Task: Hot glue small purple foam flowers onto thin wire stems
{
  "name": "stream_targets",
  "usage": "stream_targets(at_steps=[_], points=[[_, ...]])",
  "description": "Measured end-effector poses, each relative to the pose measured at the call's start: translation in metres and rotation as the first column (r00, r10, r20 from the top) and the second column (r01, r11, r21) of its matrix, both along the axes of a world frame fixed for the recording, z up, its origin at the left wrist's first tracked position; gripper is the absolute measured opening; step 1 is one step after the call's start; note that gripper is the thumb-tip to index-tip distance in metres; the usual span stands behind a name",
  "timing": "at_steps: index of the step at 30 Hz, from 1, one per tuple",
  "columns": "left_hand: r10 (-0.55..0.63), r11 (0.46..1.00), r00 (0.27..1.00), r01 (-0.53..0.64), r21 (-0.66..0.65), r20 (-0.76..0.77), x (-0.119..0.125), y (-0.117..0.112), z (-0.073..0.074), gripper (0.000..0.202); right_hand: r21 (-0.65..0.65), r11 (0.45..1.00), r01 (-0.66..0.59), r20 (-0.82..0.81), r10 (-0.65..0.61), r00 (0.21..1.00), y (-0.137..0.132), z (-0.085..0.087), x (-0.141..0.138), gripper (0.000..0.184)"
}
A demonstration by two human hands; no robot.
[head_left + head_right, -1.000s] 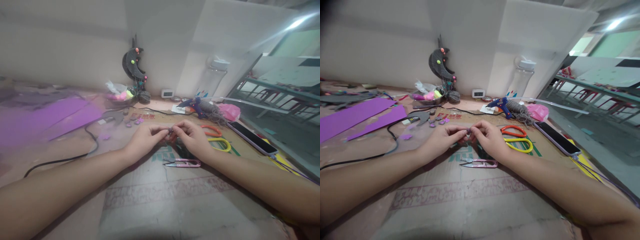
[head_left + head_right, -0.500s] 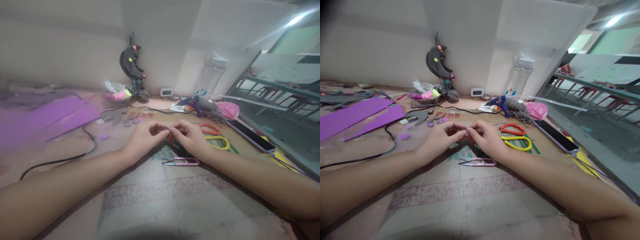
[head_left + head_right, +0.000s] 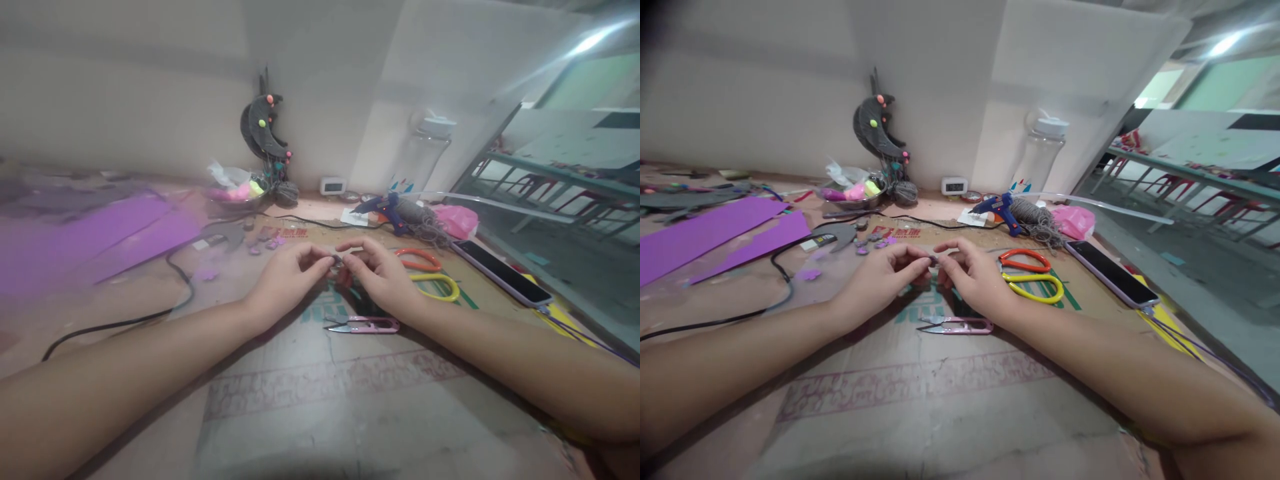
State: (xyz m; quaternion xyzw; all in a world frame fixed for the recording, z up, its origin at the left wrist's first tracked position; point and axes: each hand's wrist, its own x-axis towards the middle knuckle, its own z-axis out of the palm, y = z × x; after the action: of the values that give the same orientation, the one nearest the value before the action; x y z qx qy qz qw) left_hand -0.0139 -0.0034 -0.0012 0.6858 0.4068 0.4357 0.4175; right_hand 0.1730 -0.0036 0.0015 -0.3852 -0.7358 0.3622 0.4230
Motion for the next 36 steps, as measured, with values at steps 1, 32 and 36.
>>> stream_targets(at_steps=[1,32,36], points=[[0.001,1.0,1.0,-0.001,-0.011,0.009,0.0,-0.0004,-0.0001,0.018,-0.006,1.0,-0.007,-0.007,0.007,1.0,-0.0001,-0.0001,-0.0006,0.02],[-0.031,0.998,0.997,0.035,0.049,-0.075,-0.0022,-0.0013,0.0006,0.019,-0.121,0.992,0.046,-0.026,-0.05,0.998,-0.0018,0.0035,-0.0071,0.016],[-0.002,0.995,0.993,0.014,0.098,-0.12,-0.0028,-0.0004,0.0012,0.024,-0.104,0.993,0.054,-0.018,-0.056,0.998,0.0,0.0019,-0.006,0.015]])
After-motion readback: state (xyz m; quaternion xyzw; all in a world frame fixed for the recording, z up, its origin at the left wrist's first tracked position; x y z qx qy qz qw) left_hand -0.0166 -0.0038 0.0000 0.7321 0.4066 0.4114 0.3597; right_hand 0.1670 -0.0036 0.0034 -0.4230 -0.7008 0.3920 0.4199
